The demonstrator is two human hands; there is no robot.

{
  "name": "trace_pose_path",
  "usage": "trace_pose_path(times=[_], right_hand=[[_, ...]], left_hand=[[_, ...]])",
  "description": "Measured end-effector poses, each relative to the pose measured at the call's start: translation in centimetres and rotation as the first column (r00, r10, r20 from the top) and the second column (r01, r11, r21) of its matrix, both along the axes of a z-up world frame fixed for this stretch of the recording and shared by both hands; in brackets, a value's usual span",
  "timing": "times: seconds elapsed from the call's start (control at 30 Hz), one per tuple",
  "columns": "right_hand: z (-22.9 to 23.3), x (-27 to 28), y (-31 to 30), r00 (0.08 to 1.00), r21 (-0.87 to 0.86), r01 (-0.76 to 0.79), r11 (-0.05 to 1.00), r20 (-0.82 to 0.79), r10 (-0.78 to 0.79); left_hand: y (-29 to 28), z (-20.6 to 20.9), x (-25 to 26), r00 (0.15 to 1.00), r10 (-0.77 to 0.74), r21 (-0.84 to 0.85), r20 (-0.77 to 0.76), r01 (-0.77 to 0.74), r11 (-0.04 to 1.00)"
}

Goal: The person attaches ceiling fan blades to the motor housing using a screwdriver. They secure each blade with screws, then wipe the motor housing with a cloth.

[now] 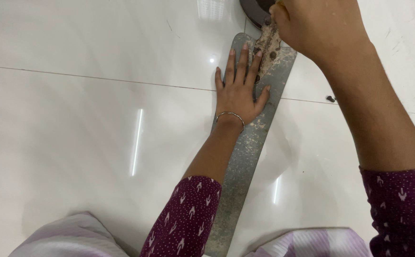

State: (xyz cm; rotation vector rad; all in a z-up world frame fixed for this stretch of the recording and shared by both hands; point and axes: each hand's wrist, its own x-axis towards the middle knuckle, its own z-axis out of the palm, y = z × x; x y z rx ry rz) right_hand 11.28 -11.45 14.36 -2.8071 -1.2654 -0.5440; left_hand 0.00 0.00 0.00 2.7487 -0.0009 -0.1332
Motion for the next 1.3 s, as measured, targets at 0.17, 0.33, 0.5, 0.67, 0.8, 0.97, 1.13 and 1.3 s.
trace_pose_path(times=[0.17,0.33,0.5,0.67,0.8,0.97,1.13,1.3], right_hand=[[-2.4,0.8,0.1,0.991,0.062,0.006,0.998,0.134,-0.014],[-5.7,1.8,0.9,0.983,0.078,0.101,0.992,0.146,-0.111],[-8.3,2.8,2.4,0.967,0.170,0.225,0.959,0.079,-0.241],[-9.8,2.0,3.5,0.951,0.271,0.289,0.918,0.027,-0.308],[-10.7,1.0,4.1,0.938,0.320,0.331,0.888,-0.009,-0.346],[-10.1,1.6,3.3,0.916,0.353,0.376,0.857,-0.001,-0.402],[-10.8,1.6,4.1,0.915,0.363,0.378,0.852,-0.008,-0.403],[-11.2,1.6,5.0,0.927,0.364,0.354,0.861,-0.017,-0.374]], left_hand=[[0.0,0.1,0.0,1.000,0.001,0.004,0.000,-0.001,1.000],[0.0,0.0,0.0,1.000,-0.003,0.022,-0.002,0.003,1.000],[0.0,0.2,0.0,1.000,-0.004,0.026,-0.004,0.004,1.000],[0.1,0.8,0.3,0.995,-0.024,0.021,-0.095,0.026,0.999],[0.0,0.8,0.2,0.989,-0.064,0.040,-0.135,0.070,0.997],[-0.2,0.6,0.3,0.994,-0.111,0.111,-0.018,0.112,0.987],[-0.2,0.3,0.6,0.984,-0.135,0.090,-0.119,0.147,0.985],[-0.3,0.6,0.6,0.976,-0.146,0.108,-0.164,0.165,0.980]])
